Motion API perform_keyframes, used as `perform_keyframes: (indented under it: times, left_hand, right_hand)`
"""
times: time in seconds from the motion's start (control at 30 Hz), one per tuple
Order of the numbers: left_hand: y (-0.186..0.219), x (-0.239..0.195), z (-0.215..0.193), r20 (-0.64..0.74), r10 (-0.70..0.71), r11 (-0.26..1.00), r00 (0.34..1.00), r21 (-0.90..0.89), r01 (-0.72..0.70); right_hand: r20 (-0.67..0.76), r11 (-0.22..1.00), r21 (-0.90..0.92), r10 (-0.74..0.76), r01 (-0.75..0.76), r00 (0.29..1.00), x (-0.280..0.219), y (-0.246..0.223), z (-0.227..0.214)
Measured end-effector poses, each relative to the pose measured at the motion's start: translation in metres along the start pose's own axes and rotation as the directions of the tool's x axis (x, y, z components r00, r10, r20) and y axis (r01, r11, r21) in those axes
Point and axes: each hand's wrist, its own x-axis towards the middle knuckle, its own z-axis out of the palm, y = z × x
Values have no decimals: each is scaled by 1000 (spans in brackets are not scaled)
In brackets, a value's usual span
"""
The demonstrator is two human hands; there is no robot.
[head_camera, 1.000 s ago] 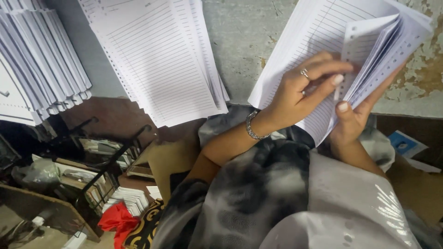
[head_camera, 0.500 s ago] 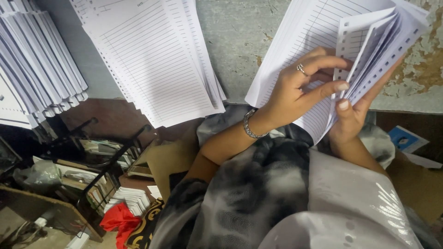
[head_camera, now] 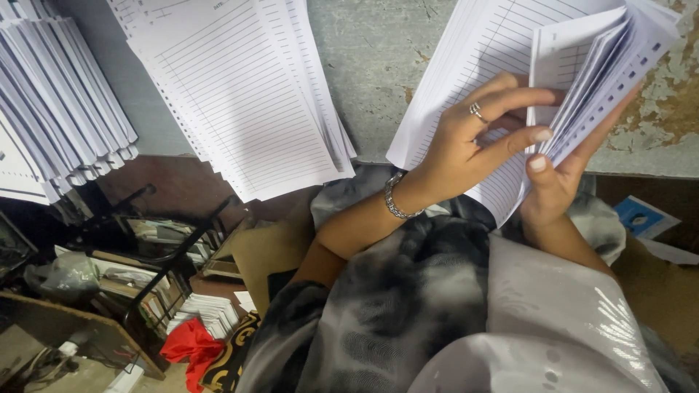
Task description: The person is inspecting notebook pages by flipping through them to ensure quality before final binding or packaging.
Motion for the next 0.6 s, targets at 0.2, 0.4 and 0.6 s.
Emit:
perform_keyframes:
  times: [0.2, 0.4, 0.6]
  left_hand:
    - [3, 2, 0, 13, -3, 999, 1000, -43, 3]
    - [-9, -7, 2, 55, -73, 977, 996, -195, 82]
    - [-5, -5, 2, 12, 7, 999, 1000, 50, -8]
  right_hand:
    - [23, 998, 59, -23, 22, 999, 4, -2, 2]
    - [-295, 163, 954, 378, 251, 878, 42, -50, 43]
    - [-269, 269, 946, 331, 183, 905, 38, -34, 27]
